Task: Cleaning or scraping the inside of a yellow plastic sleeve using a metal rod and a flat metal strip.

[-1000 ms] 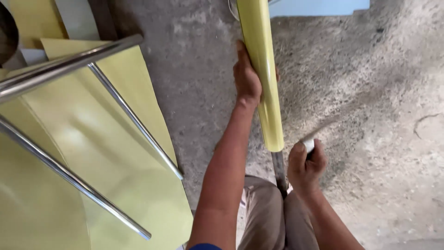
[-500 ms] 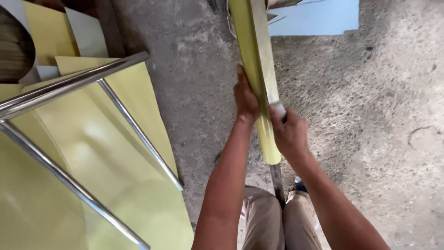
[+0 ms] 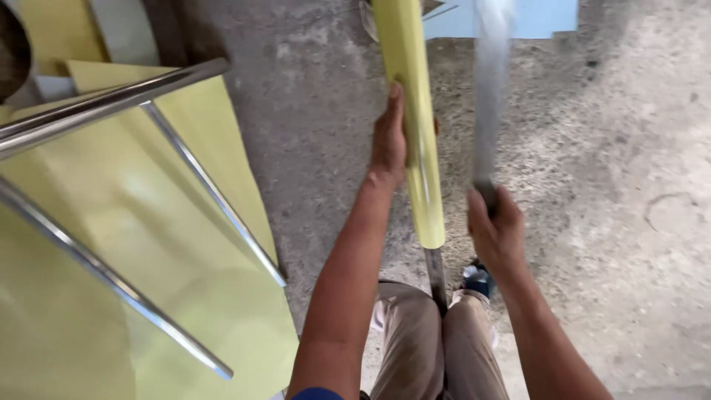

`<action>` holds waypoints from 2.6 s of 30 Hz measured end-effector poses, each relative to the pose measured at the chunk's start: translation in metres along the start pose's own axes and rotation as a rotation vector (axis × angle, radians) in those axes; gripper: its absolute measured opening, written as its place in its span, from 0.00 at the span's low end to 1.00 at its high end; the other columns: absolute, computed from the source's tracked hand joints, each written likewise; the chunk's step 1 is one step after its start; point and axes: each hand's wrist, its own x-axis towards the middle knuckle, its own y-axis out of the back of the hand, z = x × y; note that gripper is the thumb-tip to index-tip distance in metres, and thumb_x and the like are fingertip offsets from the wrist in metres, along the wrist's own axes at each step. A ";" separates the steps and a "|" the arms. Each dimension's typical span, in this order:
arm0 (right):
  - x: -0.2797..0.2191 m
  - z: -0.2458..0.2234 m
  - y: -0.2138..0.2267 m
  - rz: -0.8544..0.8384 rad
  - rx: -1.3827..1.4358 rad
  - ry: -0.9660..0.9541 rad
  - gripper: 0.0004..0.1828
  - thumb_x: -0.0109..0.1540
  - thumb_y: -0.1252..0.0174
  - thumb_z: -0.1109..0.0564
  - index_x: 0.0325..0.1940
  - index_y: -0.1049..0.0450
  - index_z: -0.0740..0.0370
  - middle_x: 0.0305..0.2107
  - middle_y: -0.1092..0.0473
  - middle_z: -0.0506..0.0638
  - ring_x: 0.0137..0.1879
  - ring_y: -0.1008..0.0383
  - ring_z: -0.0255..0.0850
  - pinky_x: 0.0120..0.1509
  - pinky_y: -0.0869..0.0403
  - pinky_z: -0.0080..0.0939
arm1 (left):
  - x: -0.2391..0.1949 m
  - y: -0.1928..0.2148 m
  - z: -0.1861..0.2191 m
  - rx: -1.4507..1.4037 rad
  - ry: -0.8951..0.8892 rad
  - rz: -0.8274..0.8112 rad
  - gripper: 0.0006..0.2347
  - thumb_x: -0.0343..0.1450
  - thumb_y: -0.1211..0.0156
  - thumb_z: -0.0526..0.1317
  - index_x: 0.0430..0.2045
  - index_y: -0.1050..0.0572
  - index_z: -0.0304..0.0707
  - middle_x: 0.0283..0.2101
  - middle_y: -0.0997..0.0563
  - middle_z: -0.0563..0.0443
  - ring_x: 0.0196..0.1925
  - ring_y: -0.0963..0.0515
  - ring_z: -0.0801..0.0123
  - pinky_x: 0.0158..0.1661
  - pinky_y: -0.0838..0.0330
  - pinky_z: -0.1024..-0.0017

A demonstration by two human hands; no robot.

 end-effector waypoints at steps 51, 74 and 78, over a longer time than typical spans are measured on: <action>0.095 -0.076 -0.042 0.051 0.055 0.235 0.20 0.74 0.44 0.46 0.35 0.29 0.62 0.22 0.32 0.47 0.26 0.34 0.37 0.28 0.32 0.43 | 0.039 -0.002 -0.046 -0.156 0.003 0.108 0.33 0.77 0.71 0.66 0.42 0.23 0.36 0.34 0.18 0.44 0.34 0.16 0.64 0.37 0.20 0.65; -0.090 0.173 -0.048 0.233 0.635 0.548 0.24 0.68 0.38 0.51 0.36 0.43 0.71 0.29 0.29 0.61 0.18 0.35 0.31 0.21 0.34 0.36 | 0.009 -0.004 -0.020 -0.118 -0.084 -0.029 0.39 0.75 0.74 0.72 0.33 0.23 0.30 0.25 0.18 0.39 0.23 0.16 0.62 0.27 0.17 0.61; -0.092 0.147 -0.046 -0.008 -0.341 -0.013 0.18 0.70 0.37 0.49 0.34 0.29 0.64 0.18 0.32 0.55 0.26 0.41 0.33 0.27 0.33 0.45 | 0.014 0.003 -0.014 -0.173 -0.113 0.037 0.33 0.76 0.71 0.67 0.37 0.23 0.36 0.27 0.18 0.43 0.27 0.16 0.63 0.32 0.19 0.62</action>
